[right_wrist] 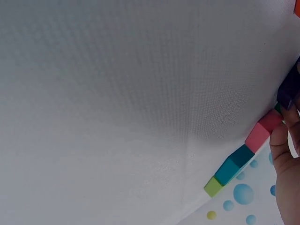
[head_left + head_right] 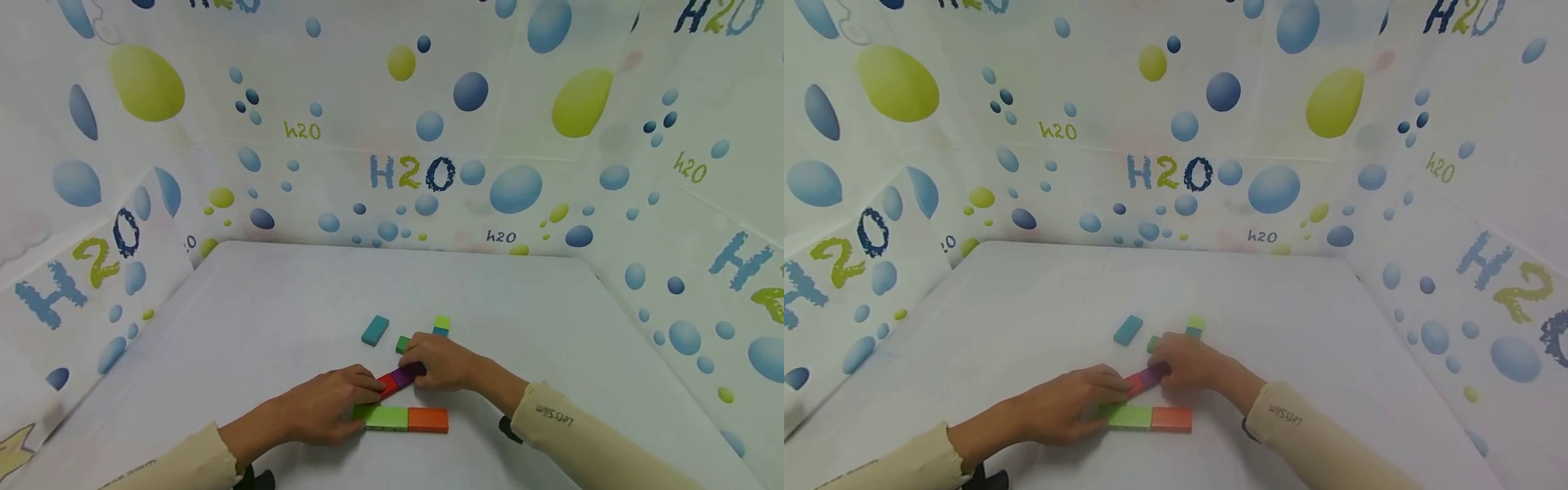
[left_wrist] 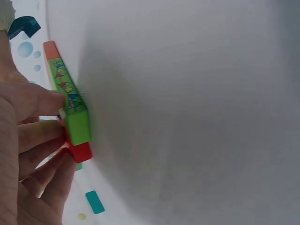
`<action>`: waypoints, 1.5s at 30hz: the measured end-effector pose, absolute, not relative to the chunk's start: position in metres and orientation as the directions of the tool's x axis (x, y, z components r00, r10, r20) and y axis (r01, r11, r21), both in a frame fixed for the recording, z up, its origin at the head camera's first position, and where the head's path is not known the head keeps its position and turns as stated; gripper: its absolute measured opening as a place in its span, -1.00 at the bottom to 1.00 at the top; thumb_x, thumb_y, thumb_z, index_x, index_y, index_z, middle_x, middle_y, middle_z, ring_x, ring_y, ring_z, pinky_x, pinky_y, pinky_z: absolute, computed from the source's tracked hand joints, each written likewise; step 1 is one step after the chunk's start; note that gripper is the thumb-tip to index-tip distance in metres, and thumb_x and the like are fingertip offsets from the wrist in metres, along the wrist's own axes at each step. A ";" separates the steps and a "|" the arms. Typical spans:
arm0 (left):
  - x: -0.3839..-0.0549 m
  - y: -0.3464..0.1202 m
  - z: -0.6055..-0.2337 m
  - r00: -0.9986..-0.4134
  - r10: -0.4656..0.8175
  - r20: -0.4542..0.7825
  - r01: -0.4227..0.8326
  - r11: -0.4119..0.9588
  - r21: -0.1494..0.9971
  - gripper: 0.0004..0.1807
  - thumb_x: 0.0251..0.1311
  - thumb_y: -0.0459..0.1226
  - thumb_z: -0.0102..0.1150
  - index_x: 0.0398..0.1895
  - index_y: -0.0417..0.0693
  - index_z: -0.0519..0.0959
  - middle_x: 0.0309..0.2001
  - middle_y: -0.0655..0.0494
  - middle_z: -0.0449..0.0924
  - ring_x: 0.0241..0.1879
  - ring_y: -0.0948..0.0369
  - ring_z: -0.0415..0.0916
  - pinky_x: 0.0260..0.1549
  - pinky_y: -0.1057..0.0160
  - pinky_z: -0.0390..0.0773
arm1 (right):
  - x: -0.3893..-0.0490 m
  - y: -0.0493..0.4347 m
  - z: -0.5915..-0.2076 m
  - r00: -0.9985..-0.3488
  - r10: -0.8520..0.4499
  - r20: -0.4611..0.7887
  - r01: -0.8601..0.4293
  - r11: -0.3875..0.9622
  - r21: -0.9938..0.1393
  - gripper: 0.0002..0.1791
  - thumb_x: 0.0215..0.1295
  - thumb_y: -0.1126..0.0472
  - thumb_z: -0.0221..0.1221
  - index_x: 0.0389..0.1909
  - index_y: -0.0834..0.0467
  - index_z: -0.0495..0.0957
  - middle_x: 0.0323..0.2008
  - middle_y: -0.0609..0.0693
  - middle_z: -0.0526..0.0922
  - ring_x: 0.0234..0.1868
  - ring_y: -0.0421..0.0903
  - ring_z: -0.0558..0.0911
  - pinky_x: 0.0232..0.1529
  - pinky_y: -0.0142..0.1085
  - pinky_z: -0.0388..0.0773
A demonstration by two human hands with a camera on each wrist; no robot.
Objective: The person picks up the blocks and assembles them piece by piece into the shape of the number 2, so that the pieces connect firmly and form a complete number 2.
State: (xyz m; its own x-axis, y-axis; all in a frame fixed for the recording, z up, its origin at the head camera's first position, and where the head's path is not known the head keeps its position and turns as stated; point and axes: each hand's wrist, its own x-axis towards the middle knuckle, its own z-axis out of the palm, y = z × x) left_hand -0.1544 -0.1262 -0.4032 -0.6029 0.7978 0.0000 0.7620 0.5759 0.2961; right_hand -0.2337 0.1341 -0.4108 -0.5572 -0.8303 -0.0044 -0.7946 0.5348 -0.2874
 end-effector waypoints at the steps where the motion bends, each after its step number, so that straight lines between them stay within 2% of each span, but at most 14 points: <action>1: -0.155 -0.126 -0.403 -0.603 0.798 -0.003 0.761 0.576 0.299 -0.57 0.25 -0.19 0.34 0.19 0.03 0.66 0.22 0.23 0.58 0.25 0.24 0.44 0.20 0.14 0.56 | -0.233 0.134 -0.411 -0.558 -0.830 -0.006 -0.793 0.535 -0.292 -0.66 0.18 0.26 0.34 0.02 0.11 0.74 -0.11 -0.12 0.68 -0.06 -0.23 0.51 0.04 -0.38 0.53; 8: -0.157 -0.123 -0.399 -0.604 0.797 -0.023 0.757 0.582 0.296 -0.64 0.21 -0.18 0.37 0.09 0.02 0.71 0.15 0.27 0.61 0.17 0.29 0.47 0.14 0.18 0.59 | -0.229 0.132 -0.406 -0.574 -0.818 -0.036 -0.773 0.555 -0.307 -0.58 0.18 0.22 0.35 0.11 0.07 0.70 -0.01 -0.16 0.68 0.02 -0.23 0.51 0.08 -0.38 0.53; 14: -0.161 -0.116 -0.391 -0.619 0.785 -0.010 0.748 0.593 0.298 -0.72 0.23 -0.19 0.33 0.01 0.05 0.73 0.05 0.30 0.64 0.08 0.32 0.49 0.07 0.23 0.61 | -0.231 0.132 -0.400 -0.569 -0.822 -0.021 -0.773 0.544 -0.326 -0.54 0.10 0.31 0.30 0.09 0.09 0.71 -0.02 -0.17 0.67 0.02 -0.24 0.51 0.07 -0.37 0.53; 20: -0.163 -0.110 -0.388 -0.630 0.776 0.035 0.747 0.594 0.299 -0.70 0.26 -0.30 0.28 0.05 0.02 0.71 0.14 0.21 0.61 0.14 0.27 0.49 0.11 0.21 0.60 | -0.233 0.134 -0.395 -0.576 -0.817 0.024 -0.782 0.542 -0.309 -0.52 0.07 0.40 0.24 0.07 0.11 0.71 -0.03 -0.12 0.69 -0.01 -0.20 0.50 0.04 -0.37 0.54; 28: -0.169 -0.100 -0.390 -0.647 0.763 0.012 0.736 0.620 0.272 -0.60 0.30 -0.33 0.27 0.20 0.03 0.66 0.25 0.16 0.56 0.21 0.20 0.48 0.14 0.15 0.59 | -0.236 0.141 -0.394 -0.672 -0.741 0.015 -0.720 0.648 -0.247 -0.47 0.10 0.43 0.22 0.14 0.06 0.68 0.07 -0.10 0.66 0.11 -0.12 0.46 0.17 -0.22 0.54; 33: -0.171 -0.096 -0.393 -0.649 0.761 -0.005 0.730 0.625 0.276 -0.60 0.30 -0.36 0.25 0.20 0.02 0.66 0.26 0.14 0.56 0.25 0.18 0.48 0.17 0.13 0.58 | -0.239 0.149 -0.396 -0.692 -0.721 0.017 -0.703 0.670 -0.239 -0.41 0.07 0.46 0.22 0.19 0.09 0.65 0.11 -0.08 0.66 0.12 -0.10 0.45 0.17 -0.19 0.55; 37: -0.173 -0.094 -0.397 -0.647 0.762 -0.019 0.731 0.628 0.267 -0.59 0.30 -0.36 0.25 0.21 0.03 0.66 0.26 0.15 0.56 0.25 0.18 0.49 0.17 0.14 0.58 | -0.242 0.154 -0.399 -0.695 -0.718 0.037 -0.704 0.669 -0.238 -0.47 0.12 0.46 0.23 0.16 0.13 0.66 0.06 -0.05 0.70 0.07 -0.09 0.47 0.12 -0.20 0.58; 45: -0.175 -0.092 -0.401 -0.645 0.764 -0.031 0.733 0.630 0.256 -0.60 0.30 -0.34 0.26 0.20 0.03 0.67 0.26 0.16 0.56 0.25 0.19 0.48 0.18 0.15 0.57 | -0.248 0.157 -0.404 -0.723 -0.690 0.027 -0.674 0.696 -0.249 -0.59 0.24 0.30 0.33 0.14 0.08 0.69 0.00 -0.11 0.71 0.04 -0.15 0.46 0.09 -0.27 0.58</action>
State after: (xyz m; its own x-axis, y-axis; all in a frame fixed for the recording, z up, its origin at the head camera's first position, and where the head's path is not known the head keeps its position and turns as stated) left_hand -0.1751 -0.0924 -0.4012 -0.6450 0.7636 -0.0310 0.7334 0.6299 0.2556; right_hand -0.2480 0.1573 -0.4040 -0.7230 -0.6904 0.0268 -0.6736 0.6957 -0.2494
